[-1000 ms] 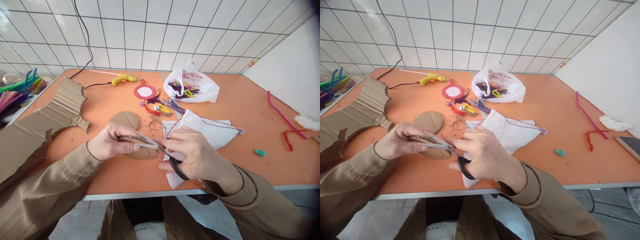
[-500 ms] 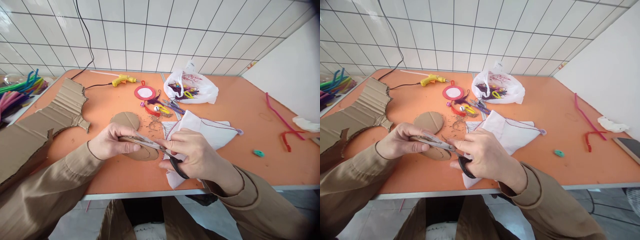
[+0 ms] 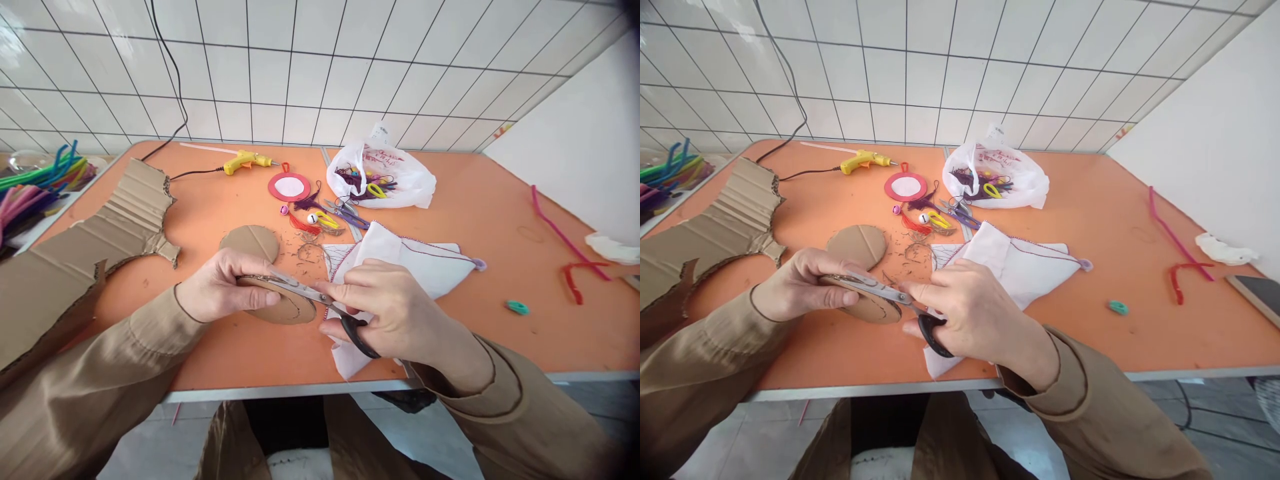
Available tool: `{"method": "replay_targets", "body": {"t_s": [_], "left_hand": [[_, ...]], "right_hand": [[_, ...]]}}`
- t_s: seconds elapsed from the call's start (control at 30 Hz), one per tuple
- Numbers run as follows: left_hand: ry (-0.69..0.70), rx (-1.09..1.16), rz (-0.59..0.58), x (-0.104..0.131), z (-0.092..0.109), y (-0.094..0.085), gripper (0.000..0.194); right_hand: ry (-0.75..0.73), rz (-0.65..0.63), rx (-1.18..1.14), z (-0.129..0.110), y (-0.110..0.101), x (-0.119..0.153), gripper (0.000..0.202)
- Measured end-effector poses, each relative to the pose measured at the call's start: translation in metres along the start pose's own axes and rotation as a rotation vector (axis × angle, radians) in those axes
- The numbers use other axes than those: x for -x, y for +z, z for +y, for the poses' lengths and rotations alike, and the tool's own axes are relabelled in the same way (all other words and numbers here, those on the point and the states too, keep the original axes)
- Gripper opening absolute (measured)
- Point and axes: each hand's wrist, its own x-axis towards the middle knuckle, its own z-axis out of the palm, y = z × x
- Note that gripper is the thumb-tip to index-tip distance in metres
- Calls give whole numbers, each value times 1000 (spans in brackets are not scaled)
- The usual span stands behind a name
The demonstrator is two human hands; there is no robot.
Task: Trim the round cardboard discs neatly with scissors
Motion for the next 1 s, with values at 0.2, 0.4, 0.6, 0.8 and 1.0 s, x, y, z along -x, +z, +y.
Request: {"method": "replay_targets", "body": {"t_s": [0.2,0.4,0.6,0.8,1.0], "left_hand": [[-2,31,-9,1,-1,0,22],[-27,-67,31,-2,-5,-5,23],[-41,-150,145,-2,-13,-13,22],[-71,-100,160,-2,-10,-12,22],[-31,-84,273,-3,-11,-10,25]], "right_hand": [[-18,-8,25,2,-1,1,20],[84,-7,-93,5,5,-5,14],[159,52,-44,9,15,-10,51],[279,-24,-387,9,14,-10,57],[577,9,-820,10,17,-13,49]]}}
